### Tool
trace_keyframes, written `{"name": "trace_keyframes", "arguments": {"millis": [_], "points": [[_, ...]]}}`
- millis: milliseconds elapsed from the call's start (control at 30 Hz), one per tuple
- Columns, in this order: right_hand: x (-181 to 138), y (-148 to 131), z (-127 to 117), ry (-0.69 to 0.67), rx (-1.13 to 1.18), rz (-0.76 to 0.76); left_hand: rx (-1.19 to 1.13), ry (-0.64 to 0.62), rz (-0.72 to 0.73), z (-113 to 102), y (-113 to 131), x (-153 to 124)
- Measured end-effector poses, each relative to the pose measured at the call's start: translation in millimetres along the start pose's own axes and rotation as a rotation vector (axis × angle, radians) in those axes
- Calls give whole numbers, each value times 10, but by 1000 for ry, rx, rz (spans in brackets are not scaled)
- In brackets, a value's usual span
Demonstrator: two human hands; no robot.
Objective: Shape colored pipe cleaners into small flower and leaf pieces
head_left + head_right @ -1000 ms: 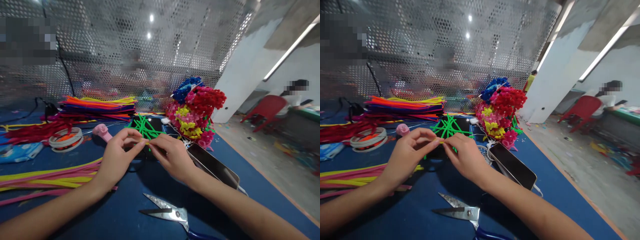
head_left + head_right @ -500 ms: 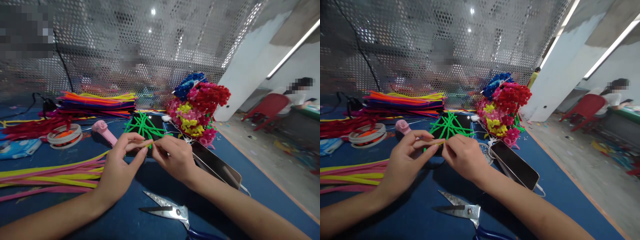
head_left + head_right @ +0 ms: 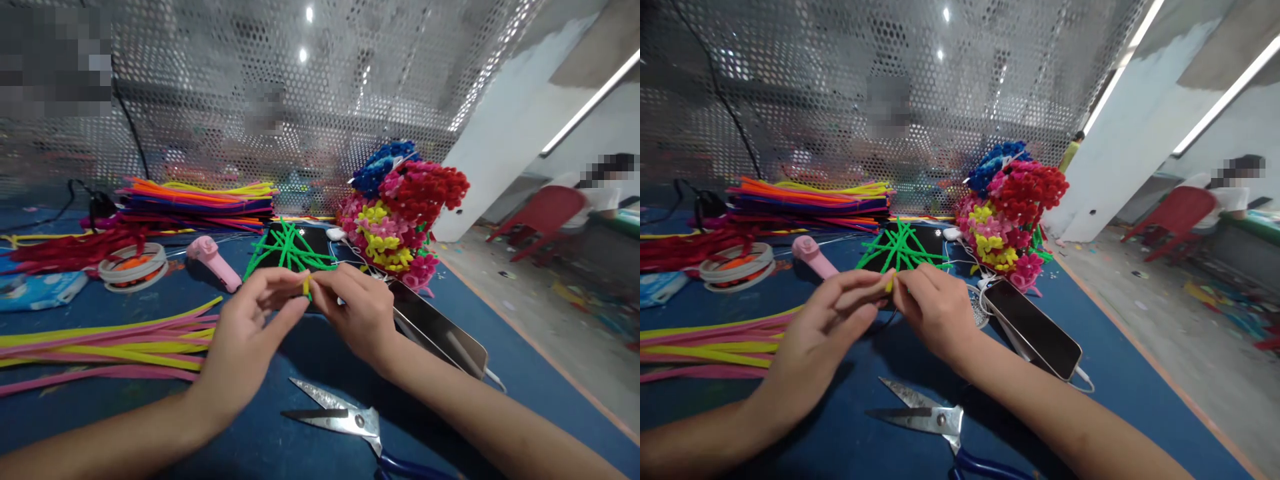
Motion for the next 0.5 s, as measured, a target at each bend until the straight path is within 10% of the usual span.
{"name": "trace_keyframes", "arguments": {"millis": [500], "points": [[57,102,-13,-73,47,-21,-260,48,-232,-151,-102,271]]}}
Point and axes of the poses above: each hand's wrist, its own x-axis towards the middle knuckle, its own z-axis out of the palm, y = z × x, the point moved 3 cm from there along x, towards the middle knuckle, and after that the axes turned 2 degrees about x, right-handed, at the moved point
